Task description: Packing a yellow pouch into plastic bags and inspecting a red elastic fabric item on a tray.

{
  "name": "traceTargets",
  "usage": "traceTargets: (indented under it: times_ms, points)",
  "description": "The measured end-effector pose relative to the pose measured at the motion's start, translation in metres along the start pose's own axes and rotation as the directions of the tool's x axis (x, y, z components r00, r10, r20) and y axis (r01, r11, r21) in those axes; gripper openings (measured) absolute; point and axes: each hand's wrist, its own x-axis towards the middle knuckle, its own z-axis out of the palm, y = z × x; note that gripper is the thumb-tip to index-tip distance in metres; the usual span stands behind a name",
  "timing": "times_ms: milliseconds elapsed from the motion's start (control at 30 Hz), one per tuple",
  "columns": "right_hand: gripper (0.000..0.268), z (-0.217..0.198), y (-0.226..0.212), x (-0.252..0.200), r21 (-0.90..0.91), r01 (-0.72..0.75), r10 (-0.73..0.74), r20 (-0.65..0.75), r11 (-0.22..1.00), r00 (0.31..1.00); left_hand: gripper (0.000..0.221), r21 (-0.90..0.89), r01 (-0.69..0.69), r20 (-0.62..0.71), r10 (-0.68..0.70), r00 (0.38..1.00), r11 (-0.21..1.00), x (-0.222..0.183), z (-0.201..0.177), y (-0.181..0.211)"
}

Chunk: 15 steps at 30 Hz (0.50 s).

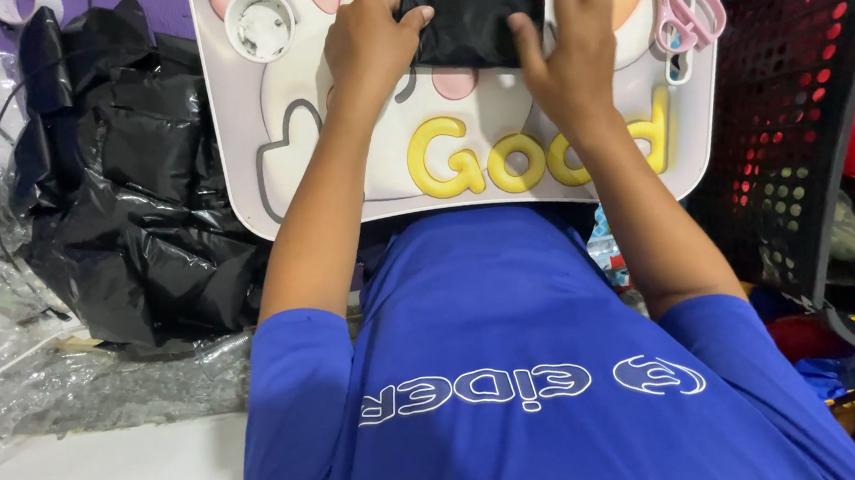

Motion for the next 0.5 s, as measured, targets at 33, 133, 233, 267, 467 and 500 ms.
traceTargets:
  times_ms: [33,133,233,267,467,500]
  points:
    - [0.039,0.003,-0.001,0.004,-0.043,0.084,-0.080,0.076,0.996,0.994,0.058,0.000,0.009,-0.004,-0.009,1.000,1.000,0.001,0.001,0.000]
    - [0.049,0.018,0.003,0.015,-0.127,0.234,-0.189,0.293,0.964,0.937,0.052,-0.002,0.019,-0.002,-0.019,1.000,1.000,0.001,0.001,0.001]
    - [0.052,0.033,0.018,0.021,-0.139,0.330,-0.239,0.442,0.934,0.864,0.040,-0.119,0.055,0.009,-0.054,0.999,0.991,-0.009,-0.017,0.008]
    - [0.050,0.038,0.024,0.021,-0.112,0.347,-0.262,0.458,0.931,0.850,0.031,-0.229,0.091,0.027,-0.087,0.996,0.969,-0.015,-0.026,0.010]
    - [0.051,0.036,0.026,0.026,-0.175,0.439,-0.334,0.428,0.881,0.840,0.017,-0.061,-0.450,-0.615,0.321,0.720,0.891,-0.013,-0.001,-0.009]
    - [0.051,0.037,0.028,0.026,-0.166,0.443,-0.338,0.434,0.881,0.835,0.017,-0.063,-0.440,-0.615,0.312,0.724,0.896,-0.010,0.009,-0.004]
